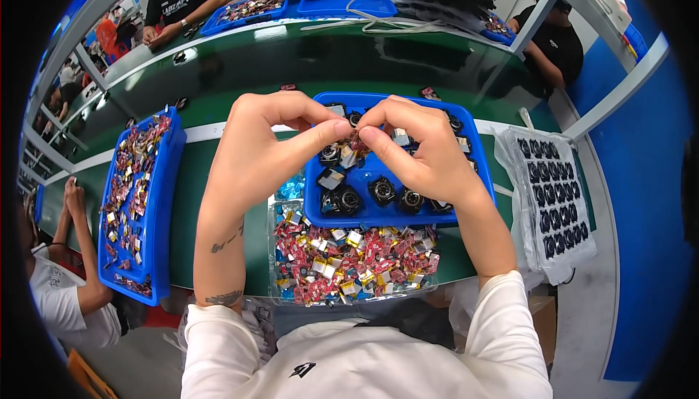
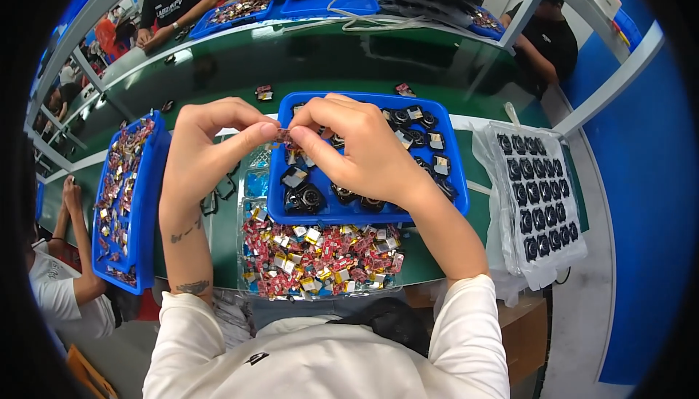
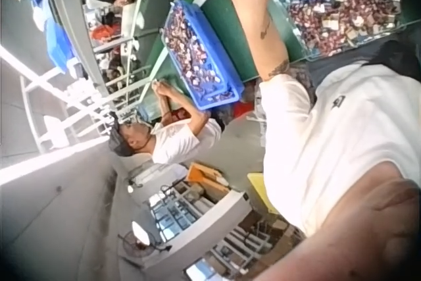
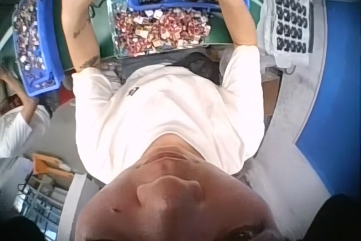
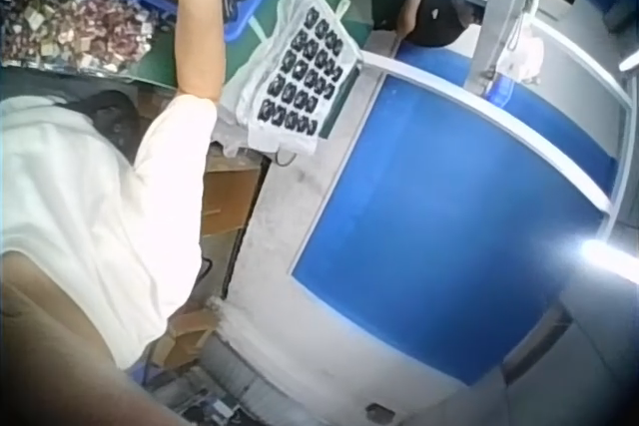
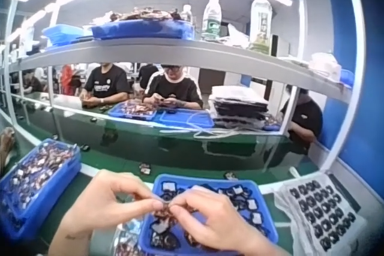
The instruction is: Assembling small electronic modules into housings on a factory assembly line.
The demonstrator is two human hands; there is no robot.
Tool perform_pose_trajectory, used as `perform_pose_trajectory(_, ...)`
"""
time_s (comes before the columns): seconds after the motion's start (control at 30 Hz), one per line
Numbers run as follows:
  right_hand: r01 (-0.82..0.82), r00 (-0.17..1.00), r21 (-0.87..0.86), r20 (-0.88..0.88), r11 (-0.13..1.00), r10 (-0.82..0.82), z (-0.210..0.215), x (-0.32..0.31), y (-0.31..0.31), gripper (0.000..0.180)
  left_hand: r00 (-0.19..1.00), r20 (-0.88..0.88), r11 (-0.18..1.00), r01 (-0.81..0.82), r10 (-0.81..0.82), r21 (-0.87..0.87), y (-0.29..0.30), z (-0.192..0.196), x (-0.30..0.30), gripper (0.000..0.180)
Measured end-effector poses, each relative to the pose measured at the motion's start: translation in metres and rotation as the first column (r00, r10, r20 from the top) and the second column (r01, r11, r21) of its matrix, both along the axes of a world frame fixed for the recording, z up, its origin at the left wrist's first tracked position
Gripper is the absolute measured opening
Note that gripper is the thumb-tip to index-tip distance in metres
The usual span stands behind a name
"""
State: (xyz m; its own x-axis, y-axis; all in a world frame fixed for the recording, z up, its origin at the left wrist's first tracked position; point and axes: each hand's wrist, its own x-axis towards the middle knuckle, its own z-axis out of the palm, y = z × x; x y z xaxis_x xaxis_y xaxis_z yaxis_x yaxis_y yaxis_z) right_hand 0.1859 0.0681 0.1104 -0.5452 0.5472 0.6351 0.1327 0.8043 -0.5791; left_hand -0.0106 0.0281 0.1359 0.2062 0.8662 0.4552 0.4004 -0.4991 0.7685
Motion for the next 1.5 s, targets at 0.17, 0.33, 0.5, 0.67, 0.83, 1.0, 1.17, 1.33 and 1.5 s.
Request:
perform_pose_trajectory(0.17,-0.066,0.998,-0.133,-0.019,0.989,0.064,0.002,0.003,0.001,0.011,0.999,0.043,0.994,0.013,-0.008,-0.11,0.003,-0.003,0.005,0.011)
perform_pose_trajectory(0.33,-0.123,0.984,-0.372,-0.166,0.92,0.065,0.001,0.003,-0.001,0.021,0.983,0.18,0.991,-0.002,0.027,-0.137,0.003,-0.003,0.002,0.012)
perform_pose_trajectory(0.5,0.0,0.998,-0.297,-0.067,0.955,-0.021,0.002,0.008,0.0,0.017,0.961,0.276,0.981,0.027,0.028,-0.194,0.004,-0.004,0.001,0.012)
perform_pose_trajectory(0.67,0.07,0.993,-0.225,-0.08,0.972,-0.09,0.001,0.008,0.001,0.014,0.948,0.315,0.983,0.091,-0.036,-0.161,0.004,-0.009,0.007,0.018)
perform_pose_trajectory(0.83,0.106,0.989,-0.126,-0.086,0.986,-0.117,0.005,0.006,-0.002,0.013,0.95,0.307,0.948,0.14,-0.047,-0.285,0.002,-0.007,0.017,0.034)
perform_pose_trajectory(1.0,0.052,0.969,-0.151,-0.231,0.987,-0.087,0.0,0.003,0.001,0.012,0.951,0.304,0.978,0.118,-0.062,-0.171,0.013,-0.02,0.014,0.011)
perform_pose_trajectory(1.17,-0.097,0.943,-0.456,-0.326,0.885,-0.064,0.006,0.014,0.002,0.009,0.946,0.314,0.979,0.135,-0.081,-0.152,0.011,-0.017,0.018,0.011)
perform_pose_trajectory(1.33,-0.272,0.91,-0.571,-0.415,0.775,0.013,0.002,0.016,0.006,0.014,0.941,0.323,0.935,0.198,-0.097,-0.295,0.002,-0.009,0.016,0.011)
perform_pose_trajectory(1.5,-0.419,0.855,-0.578,-0.51,0.7,0.09,-0.001,0.015,0.0,0.021,0.816,0.543,0.855,0.415,-0.199,-0.311,0.003,-0.013,0.016,0.011)
